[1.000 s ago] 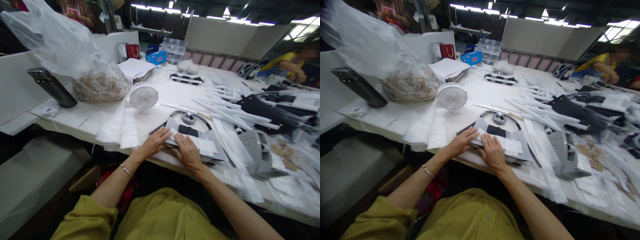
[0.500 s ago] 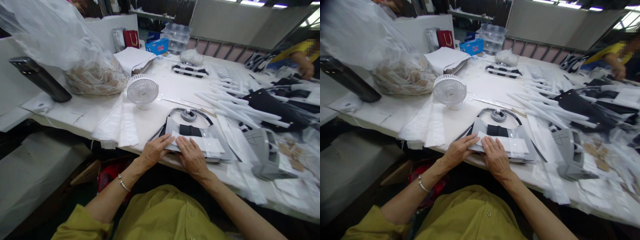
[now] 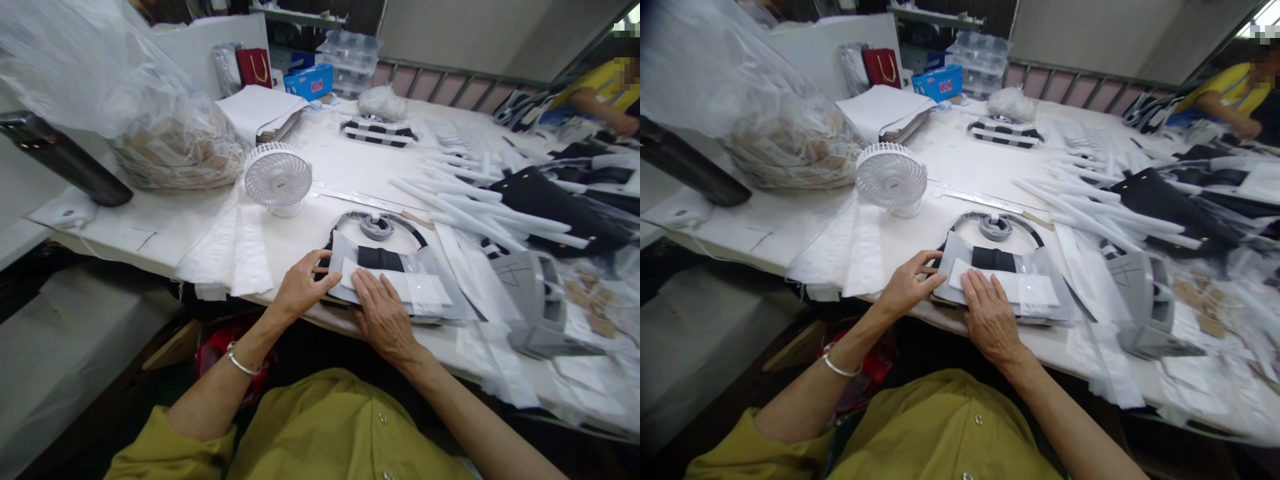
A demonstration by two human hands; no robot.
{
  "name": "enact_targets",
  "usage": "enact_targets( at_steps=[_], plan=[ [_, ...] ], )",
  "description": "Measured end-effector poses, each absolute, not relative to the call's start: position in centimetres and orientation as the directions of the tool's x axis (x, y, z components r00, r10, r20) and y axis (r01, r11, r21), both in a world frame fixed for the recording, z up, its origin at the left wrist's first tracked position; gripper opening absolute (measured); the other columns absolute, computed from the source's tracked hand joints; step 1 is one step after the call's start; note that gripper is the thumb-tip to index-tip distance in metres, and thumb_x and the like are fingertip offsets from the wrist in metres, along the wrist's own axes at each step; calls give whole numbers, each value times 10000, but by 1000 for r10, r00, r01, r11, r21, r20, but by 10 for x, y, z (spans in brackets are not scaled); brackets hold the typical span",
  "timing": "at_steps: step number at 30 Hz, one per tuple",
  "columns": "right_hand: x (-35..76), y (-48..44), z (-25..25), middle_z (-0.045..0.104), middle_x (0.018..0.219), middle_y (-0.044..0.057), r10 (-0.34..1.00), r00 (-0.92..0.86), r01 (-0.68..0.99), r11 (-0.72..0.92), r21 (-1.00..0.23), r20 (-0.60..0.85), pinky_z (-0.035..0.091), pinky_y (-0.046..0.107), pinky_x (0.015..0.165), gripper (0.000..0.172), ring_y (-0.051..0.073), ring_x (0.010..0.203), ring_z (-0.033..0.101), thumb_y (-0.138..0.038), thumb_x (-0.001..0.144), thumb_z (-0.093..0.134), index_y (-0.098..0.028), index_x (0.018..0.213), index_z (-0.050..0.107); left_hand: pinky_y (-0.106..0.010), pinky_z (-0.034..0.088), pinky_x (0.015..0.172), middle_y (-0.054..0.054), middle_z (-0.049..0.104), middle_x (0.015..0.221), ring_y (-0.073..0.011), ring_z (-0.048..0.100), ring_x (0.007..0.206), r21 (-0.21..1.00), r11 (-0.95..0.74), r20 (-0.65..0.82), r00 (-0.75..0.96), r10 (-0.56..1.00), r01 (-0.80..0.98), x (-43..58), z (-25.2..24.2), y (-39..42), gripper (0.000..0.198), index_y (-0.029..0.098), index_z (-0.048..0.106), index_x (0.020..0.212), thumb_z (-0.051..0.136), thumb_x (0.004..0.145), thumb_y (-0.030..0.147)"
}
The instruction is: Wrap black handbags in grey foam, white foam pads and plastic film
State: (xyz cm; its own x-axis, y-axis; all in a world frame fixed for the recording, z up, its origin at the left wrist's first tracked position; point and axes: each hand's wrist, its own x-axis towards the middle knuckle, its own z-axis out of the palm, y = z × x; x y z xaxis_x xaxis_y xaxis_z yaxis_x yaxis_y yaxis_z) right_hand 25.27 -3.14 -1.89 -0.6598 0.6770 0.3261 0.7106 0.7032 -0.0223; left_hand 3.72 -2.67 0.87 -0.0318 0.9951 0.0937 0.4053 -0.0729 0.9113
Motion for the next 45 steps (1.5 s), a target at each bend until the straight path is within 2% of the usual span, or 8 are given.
enact_targets(
  at_steps=[5,13,17,19,23,27,39,45],
  plan=[
    [252,-32,-19,446,1513,180,682,-652,716,698,-27,331,260,522,1188,626,301,1422,371,-165,894,500,-69,1494,349,-215,510,661,-18,655,1189,-71,610,655,892,-89,82,34,996,443,40,16,-12,484,227,614,1200,630,731,111],
    [255,-33,-20,450,1515,166,667,-665,694,718,-53,336,256,530,1193,610,302,1433,353,-223,924,521,-63,1490,357,-178,350,489,95,454,569,-81,438,486,945,35,-58,62,996,326,40,2,2,456,175,629,1099,539,677,27],
    [255,-31,-23,475,1502,148,649,-679,679,733,-43,342,272,531,1184,562,295,1416,384,-199,936,512,-87,1474,394,-242,504,665,-33,629,989,-98,567,644,827,-97,134,-27,991,553,45,-6,-3,405,169,645,1018,537,672,-12],
    [255,-30,-25,491,1491,140,642,-680,677,735,-32,354,284,524,1178,534,290,1405,403,-166,941,494,-93,1464,412,-320,539,836,-114,565,1294,-160,638,890,680,-224,332,-21,943,698,47,-5,-9,422,174,646,1047,516,705,-36],
    [255,-29,-28,510,1474,142,635,-669,683,731,-20,386,296,521,1170,504,280,1396,420,-120,955,449,-97,1458,423,-428,445,1098,-113,534,1426,-236,498,1320,348,-592,595,316,739,727,49,-3,-28,418,179,607,1200,452,861,-10],
    [254,-30,-29,530,1455,149,636,-663,682,730,-30,395,311,521,1162,465,284,1375,448,-121,957,444,-91,1420,470,-421,465,1108,-151,594,1367,-238,518,1322,208,-686,531,508,678,697,49,-17,-47,436,87,500,1356,457,923,60],
    [255,-27,-32,592,1390,149,621,-642,677,735,-47,449,342,471,1162,464,233,1334,503,-89,932,427,-104,1383,535,-408,525,1055,-132,649,1301,-220,597,1241,135,-669,615,468,635,731,49,-40,-47,399,142,563,1327,409,965,72],
    [254,-30,-39,615,1364,138,582,-621,670,741,-29,525,350,459,1146,428,235,1305,529,-80,945,379,-97,1320,584,-445,467,1110,-189,537,1423,-280,516,1328,-163,-589,459,590,665,791,53,-34,-64,460,55,483,1394,358,951,57]
  ],
)
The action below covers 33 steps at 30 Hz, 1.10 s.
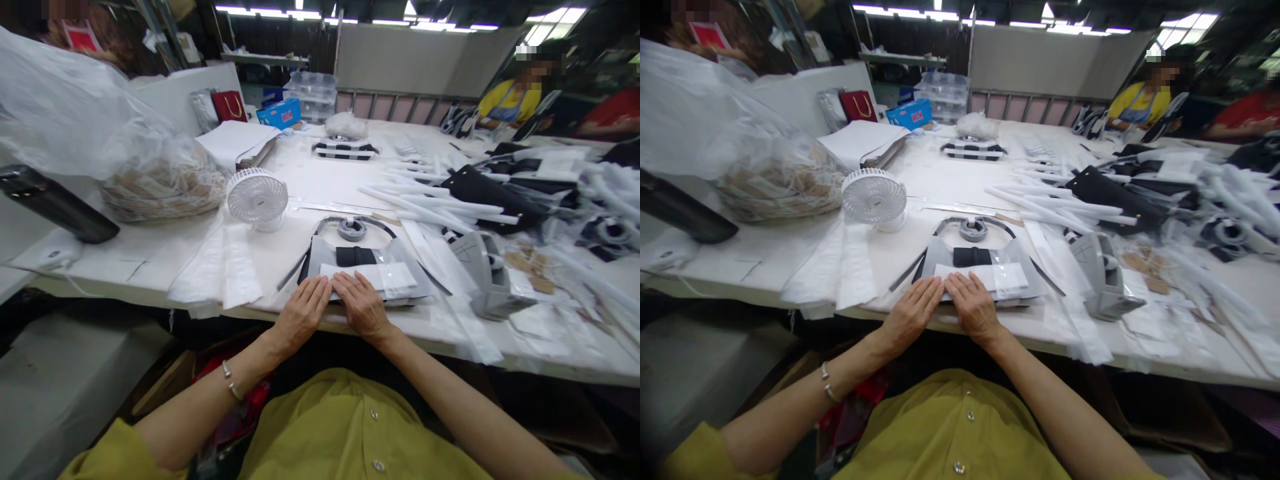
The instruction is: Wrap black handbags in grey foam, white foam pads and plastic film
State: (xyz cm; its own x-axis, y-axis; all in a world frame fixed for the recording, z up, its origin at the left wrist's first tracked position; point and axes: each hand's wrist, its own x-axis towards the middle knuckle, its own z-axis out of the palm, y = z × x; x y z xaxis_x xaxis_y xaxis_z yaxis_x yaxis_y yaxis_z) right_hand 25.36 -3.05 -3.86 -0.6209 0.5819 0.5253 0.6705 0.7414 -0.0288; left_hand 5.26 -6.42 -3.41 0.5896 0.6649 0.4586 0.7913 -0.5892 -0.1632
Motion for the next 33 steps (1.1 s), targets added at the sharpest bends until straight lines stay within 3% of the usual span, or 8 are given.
enact_targets(
  at_steps=[3,7,10,13,17,23,27,33],
  plan=[
    [254,-30,-38,615,1362,147,571,-623,671,741,-9,534,352,456,1142,424,233,1308,525,-77,944,385,-90,1321,577,-448,468,1097,-215,514,1435,-305,517,1323,-290,-555,351,626,696,780,56,-27,-66,455,25,473,1391,356,953,64],
    [253,-29,-34,608,1367,157,584,-636,683,730,17,505,348,453,1143,422,232,1307,526,-73,933,421,-95,1330,563,-412,516,1019,-242,581,1350,-297,604,1223,-358,-595,299,692,657,720,55,-19,-57,411,-4,503,1341,376,956,66],
    [251,-34,-30,587,1384,180,617,-645,702,712,30,452,347,489,1139,446,277,1310,519,-172,912,564,-95,1351,536,-388,529,982,-241,605,1315,-282,630,1177,-345,-629,314,717,622,696,52,-17,-51,396,-9,503,1326,402,949,59],
    [248,-39,-27,557,1405,210,655,-617,739,673,36,435,330,536,1138,606,333,1328,490,-306,848,709,-85,1372,499,-387,529,966,-236,599,1321,-271,630,1168,-281,-646,336,704,626,709,50,-13,-48,404,16,485,1336,414,940,54],
    [247,-39,-23,568,1385,212,663,-586,763,645,41,467,321,532,1136,671,332,1327,487,-351,829,739,-95,1386,468,-371,537,925,-210,616,1279,-251,643,1117,-199,-661,323,685,653,724,52,-2,-41,406,57,474,1330,399,931,44],
    [249,-25,-15,622,1317,188,650,-579,772,632,74,491,378,491,1072,494,307,1237,552,-169,862,618,-95,1339,512,-352,552,877,-171,646,1164,-237,658,1035,-188,-670,322,690,648,718,52,14,-28,383,66,496,1286,399,916,46],
    [250,-20,-12,635,1286,190,635,-598,755,651,78,490,396,468,1050,425,285,1198,569,-152,892,533,-87,1312,536,-383,540,912,-182,638,1205,-258,644,1072,-182,-668,342,683,645,722,54,15,-33,424,60,504,1303,419,888,48],
    [247,-16,-12,650,1230,185,640,-610,743,667,56,468,420,445,1020,328,266,1152,584,-141,942,438,-93,1249,545,-492,428,1070,-197,644,1231,-310,592,1194,-297,-565,564,619,547,770,62,-8,-32,383,64,581,1253,411,910,71]
  ],
)
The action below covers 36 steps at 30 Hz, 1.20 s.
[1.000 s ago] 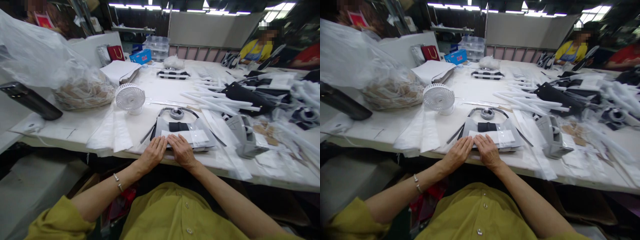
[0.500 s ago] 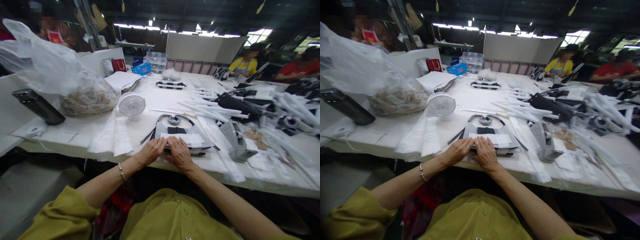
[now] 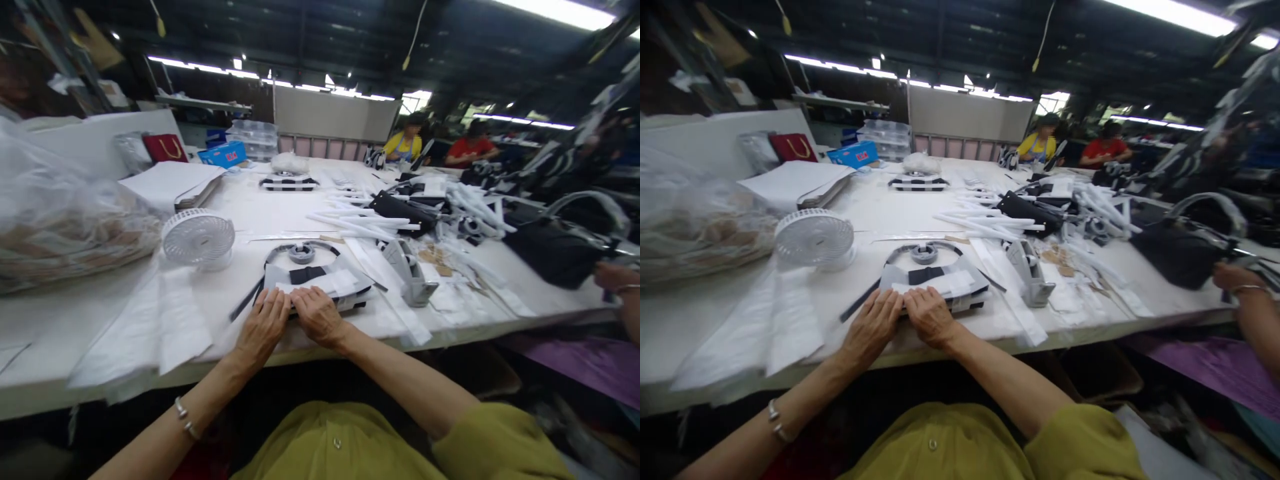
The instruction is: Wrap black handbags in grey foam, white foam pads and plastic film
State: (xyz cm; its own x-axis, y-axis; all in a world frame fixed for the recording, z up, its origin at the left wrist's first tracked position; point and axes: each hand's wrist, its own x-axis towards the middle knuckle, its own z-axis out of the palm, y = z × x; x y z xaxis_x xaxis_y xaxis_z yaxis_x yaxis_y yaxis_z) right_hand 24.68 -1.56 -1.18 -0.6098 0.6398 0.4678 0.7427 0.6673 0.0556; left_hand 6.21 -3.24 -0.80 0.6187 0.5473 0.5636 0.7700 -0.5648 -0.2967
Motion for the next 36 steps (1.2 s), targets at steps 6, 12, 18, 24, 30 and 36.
enact_targets(
  at_steps=[6,12,18,24,30,36],
  plan=[
    [243,-13,-3,670,1145,158,685,-582,757,653,-17,439,446,416,981,270,259,1090,606,-136,901,498,-109,1164,552,-421,529,895,-132,695,1054,-264,672,966,-288,-578,666,593,452,764,63,-14,-16,304,134,621,1140,432,917,50],
    [257,-34,31,657,1267,112,607,-613,648,752,-119,505,381,433,1116,427,224,1222,573,-318,933,603,-137,1307,504,-362,536,806,-96,718,1039,-237,684,895,-271,-576,703,567,429,771,49,-17,-23,327,162,621,1125,425,895,36],
    [360,-51,70,722,1120,73,530,-150,746,614,-256,835,498,418,1008,233,206,1097,658,-167,974,513,-211,1164,640,-349,523,873,-68,714,1149,-233,683,980,-196,-551,705,507,496,811,37,-33,-28,401,191,588,1232,442,885,53],
    [465,-49,5,759,890,50,696,136,873,252,-417,705,589,341,762,211,220,818,724,-362,953,587,-203,940,726,-349,509,945,-77,704,1188,-237,675,1054,-154,-589,718,499,485,793,36,-44,-29,484,187,514,1361,448,896,67],
    [497,-54,-72,746,893,86,809,-70,946,240,-220,584,572,422,803,304,272,871,697,-331,980,496,-203,826,726,-342,505,965,-107,687,1206,-240,665,1080,-105,-609,702,492,515,786,34,-48,-28,479,143,489,1381,467,909,71],
    [493,-48,-69,643,753,61,862,-42,970,155,-184,505,535,407,744,228,259,783,634,-273,953,536,-197,787,674,-327,543,910,-112,678,1199,-232,676,1037,-31,-577,688,436,580,817,31,-52,-27,455,142,483,1374,509,920,130]
  ],
)
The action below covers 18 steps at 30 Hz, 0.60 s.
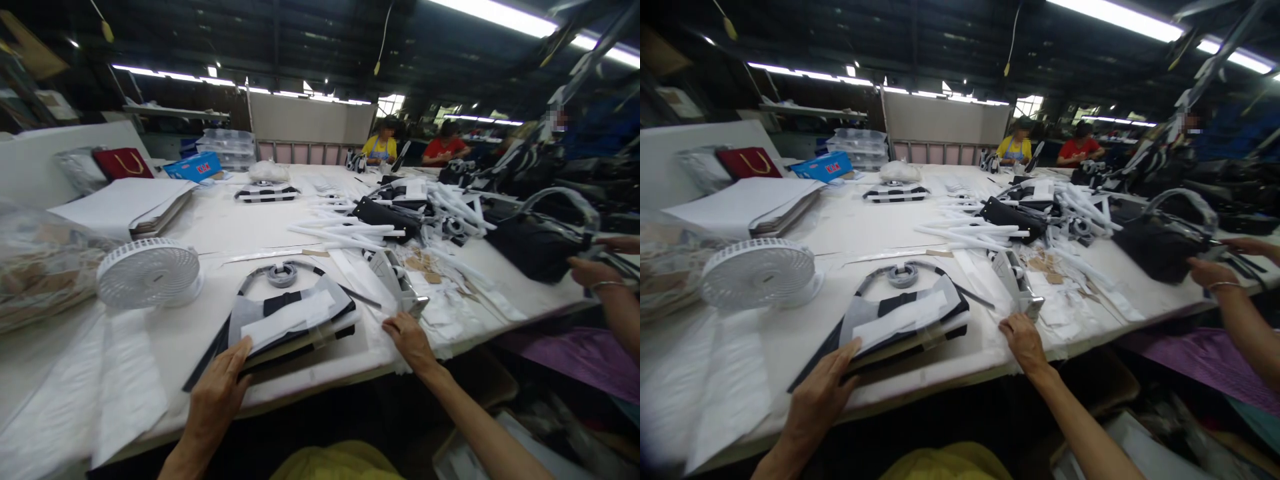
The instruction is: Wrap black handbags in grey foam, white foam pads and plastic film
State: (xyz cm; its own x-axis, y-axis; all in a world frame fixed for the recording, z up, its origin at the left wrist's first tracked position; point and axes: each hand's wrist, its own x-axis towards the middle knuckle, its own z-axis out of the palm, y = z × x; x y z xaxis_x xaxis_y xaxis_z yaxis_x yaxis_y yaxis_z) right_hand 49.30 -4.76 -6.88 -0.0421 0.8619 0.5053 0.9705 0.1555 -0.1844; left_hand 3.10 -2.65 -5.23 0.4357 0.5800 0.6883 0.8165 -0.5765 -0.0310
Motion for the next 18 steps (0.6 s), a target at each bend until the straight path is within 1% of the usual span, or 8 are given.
enact_targets(
  at_steps=[4,7,8,10,12,13,15,18],
  plan=[
    [487,-46,-60,638,796,77,887,-42,987,108,-118,460,520,432,770,171,277,809,616,-217,930,549,-185,798,653,-320,566,859,-99,693,1154,-227,693,986,14,-552,706,383,595,833,33,-51,-26,411,151,509,1336,492,926,167],
    [486,-45,-56,642,794,84,901,-42,990,97,-106,432,520,438,779,174,285,813,616,-214,927,550,-182,797,662,-316,573,851,-90,700,1147,-228,697,987,58,-535,706,344,619,843,34,-50,-25,417,160,503,1336,485,920,185],
    [486,-45,-55,656,828,91,903,-47,988,103,-111,427,522,436,799,164,288,844,622,-221,929,550,-179,832,674,-316,574,851,-88,701,1148,-228,699,988,69,-528,705,333,626,846,34,-50,-24,422,164,501,1337,483,917,189],
    [485,-45,-56,687,965,112,906,-31,986,97,-136,423,516,440,864,153,299,953,625,-228,928,556,-172,967,693,-317,577,848,-85,705,1146,-229,702,979,83,-518,706,317,633,851,34,-50,-24,422,170,504,1332,482,912,197],
    [482,-46,-58,688,1101,124,906,10,985,65,-161,423,495,458,928,218,310,1047,611,-213,920,557,-178,1092,685,-325,579,849,-87,707,1145,-232,706,969,90,-513,710,306,634,854,34,-50,-23,414,169,512,1321,482,910,212],
    [481,-46,-59,689,1126,124,907,31,983,48,-175,421,485,467,945,236,312,1062,608,-201,915,554,-186,1109,686,-329,580,848,-89,707,1147,-234,708,968,96,-508,711,298,637,856,34,-50,-23,411,168,515,1316,483,909,219],
    [477,-46,-62,708,1067,117,907,62,979,25,-200,416,482,469,941,208,311,1024,622,-195,912,548,-201,1041,711,-335,582,845,-91,707,1148,-237,710,967,105,-497,711,284,643,862,34,-50,-23,406,168,520,1307,482,906,227],
    [474,-44,-62,707,879,115,902,96,972,7,-237,421,503,446,867,169,310,901,646,-224,906,559,-206,850,717,-330,583,833,-82,713,1130,-235,712,960,113,-490,709,276,649,864,35,-50,-24,408,177,523,1301,478,897,213]
  ],
)
